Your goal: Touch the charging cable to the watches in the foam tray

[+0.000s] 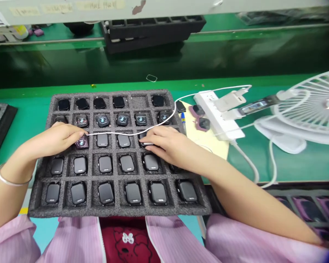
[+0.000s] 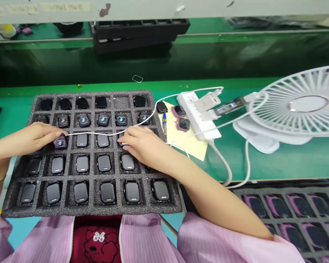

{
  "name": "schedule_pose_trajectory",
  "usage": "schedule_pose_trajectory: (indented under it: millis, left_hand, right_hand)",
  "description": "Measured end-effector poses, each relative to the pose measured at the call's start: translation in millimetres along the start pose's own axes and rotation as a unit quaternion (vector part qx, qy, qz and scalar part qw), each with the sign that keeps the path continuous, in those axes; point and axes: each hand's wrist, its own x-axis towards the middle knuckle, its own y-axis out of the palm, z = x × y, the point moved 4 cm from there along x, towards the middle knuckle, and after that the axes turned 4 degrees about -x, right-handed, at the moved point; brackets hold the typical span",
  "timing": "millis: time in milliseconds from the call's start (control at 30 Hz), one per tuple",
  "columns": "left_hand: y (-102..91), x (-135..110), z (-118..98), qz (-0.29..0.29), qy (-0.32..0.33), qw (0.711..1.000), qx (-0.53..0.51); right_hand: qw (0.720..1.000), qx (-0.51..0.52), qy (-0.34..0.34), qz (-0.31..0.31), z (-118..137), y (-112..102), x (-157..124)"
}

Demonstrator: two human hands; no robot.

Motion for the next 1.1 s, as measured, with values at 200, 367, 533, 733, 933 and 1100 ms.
schedule_pose_trajectory:
  millis: [200, 367, 533, 733, 933, 1100]
  left_hand:
    - [3.0, 0.5, -4.6, 0.051, -0.049, 0.997, 0.012]
    - [1.4, 0.3, -15.7, 0.073, -0.083, 0.994, 0.021]
    - [0.7, 1.9, -17.7, 0.084, -0.086, 0.993, 0.021]
    - [2.7, 1.3, -10.4, 0.074, -0.068, 0.995, -0.009]
    - [4.0, -0.1, -6.1, 0.043, -0.026, 0.998, -0.034]
    - [4.4, 0.1, 1.4, 0.028, -0.017, 0.998, -0.051]
  right_hand:
    - [0.999, -0.030, -0.030, 0.015, -7.2, -0.2, 6.2]
    - [0.997, -0.045, -0.031, 0.047, -11.8, -1.5, 16.6]
    - [0.983, 0.128, 0.100, 0.083, -29.1, -9.1, 26.1]
    - [0.967, 0.165, 0.130, 0.146, -35.9, -6.4, 29.0]
    - [0.974, 0.023, 0.166, 0.155, -13.2, -12.0, 32.4]
    - [0.974, -0.017, 0.170, 0.147, -3.7, -13.8, 32.2]
